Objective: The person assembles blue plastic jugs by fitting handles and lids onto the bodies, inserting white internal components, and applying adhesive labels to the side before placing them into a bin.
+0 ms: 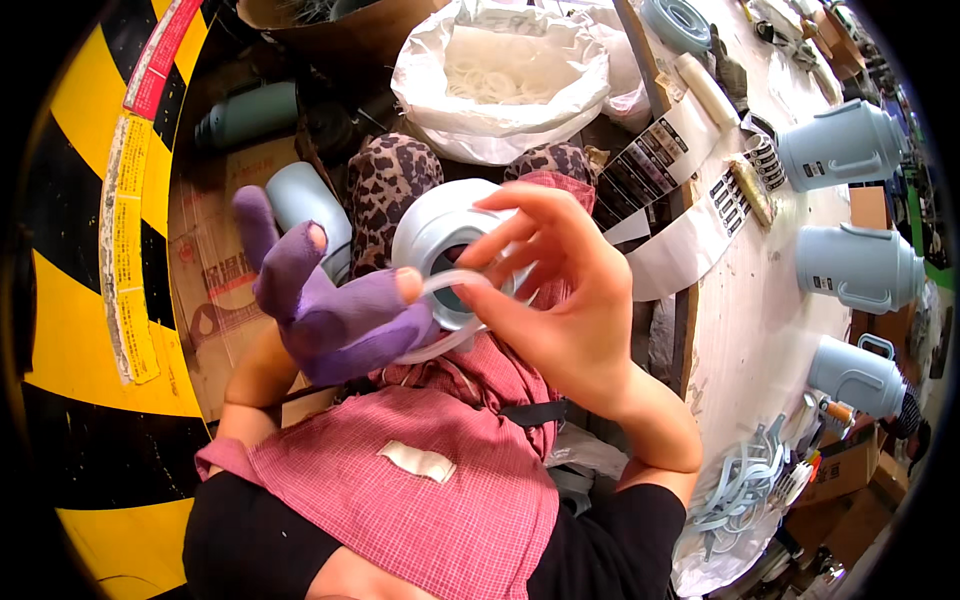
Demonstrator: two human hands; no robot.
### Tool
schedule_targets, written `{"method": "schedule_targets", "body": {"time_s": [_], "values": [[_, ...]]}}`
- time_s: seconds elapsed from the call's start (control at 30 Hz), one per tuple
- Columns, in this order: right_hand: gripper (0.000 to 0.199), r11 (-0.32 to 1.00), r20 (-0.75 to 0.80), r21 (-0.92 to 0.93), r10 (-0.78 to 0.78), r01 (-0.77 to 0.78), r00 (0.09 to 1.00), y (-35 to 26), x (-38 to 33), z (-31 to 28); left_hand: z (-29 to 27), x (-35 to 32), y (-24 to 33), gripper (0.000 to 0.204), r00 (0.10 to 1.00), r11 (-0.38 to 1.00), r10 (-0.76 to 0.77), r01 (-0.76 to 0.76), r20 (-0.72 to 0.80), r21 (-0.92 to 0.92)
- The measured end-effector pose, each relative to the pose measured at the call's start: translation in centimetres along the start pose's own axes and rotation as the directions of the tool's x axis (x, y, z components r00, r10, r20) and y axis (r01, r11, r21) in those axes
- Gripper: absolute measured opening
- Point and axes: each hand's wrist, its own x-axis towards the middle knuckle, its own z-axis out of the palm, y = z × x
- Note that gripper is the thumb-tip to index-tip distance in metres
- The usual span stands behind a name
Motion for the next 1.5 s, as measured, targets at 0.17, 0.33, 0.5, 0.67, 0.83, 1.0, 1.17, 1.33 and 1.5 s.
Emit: {"method": "schedule_targets", "body": {"time_s": [0.17,0.33,0.5,0.67,0.83,1.0,1.17,1.33,1.5], "values": [[0.055,0.917,0.049,-0.388,-0.083,0.096,0.995,3.9,-0.6,-0.5,0.1,-0.3,0.7,0.028,0.898,0.954,-0.127,0.226,0.42,-0.196],[0.037,0.957,-0.002,-0.269,-0.117,0.112,0.993,6.3,0.1,0.0,1.2,-1.3,0.6,0.043,0.879,0.974,-0.133,0.201,0.457,-0.102],[0.037,0.928,-0.163,-0.352,-0.187,0.12,0.969,6.8,0.5,1.9,2.6,-2.2,2.9,0.063,0.867,0.956,-0.235,0.289,0.44,-0.058],[0.033,0.779,0.303,-0.536,-0.183,0.326,0.935,4.0,0.3,-2.8,2.9,-2.5,4.6,0.068,0.796,0.928,-0.36,0.361,0.488,0.095],[0.018,0.543,0.575,-0.665,-0.066,0.513,0.816,3.7,1.8,-3.4,3.9,-1.7,4.5,0.063,0.765,0.938,-0.34,0.316,0.547,0.141],[0.014,0.437,0.472,-0.779,-0.064,0.45,0.879,5.0,1.3,-2.1,3.9,-1.8,3.8,0.064,0.833,0.959,-0.267,0.183,0.484,0.214],[0.016,0.729,0.457,-0.584,-0.07,0.358,0.886,5.1,1.0,-3.0,4.2,-2.9,3.0,0.042,0.845,0.778,-0.308,0.488,0.436,-0.395],[0.02,0.972,0.245,-0.036,-0.217,0.233,0.945,5.9,-0.5,-5.0,2.5,-1.0,2.1,0.039,0.807,0.632,-0.406,0.587,0.428,-0.507],[0.017,0.74,-0.336,-0.657,-0.457,0.143,0.824,12.3,2.7,-16.4,-2.6,2.7,-6.0,0.042,0.626,0.14,-0.594,0.7,0.506,-0.701]]}}
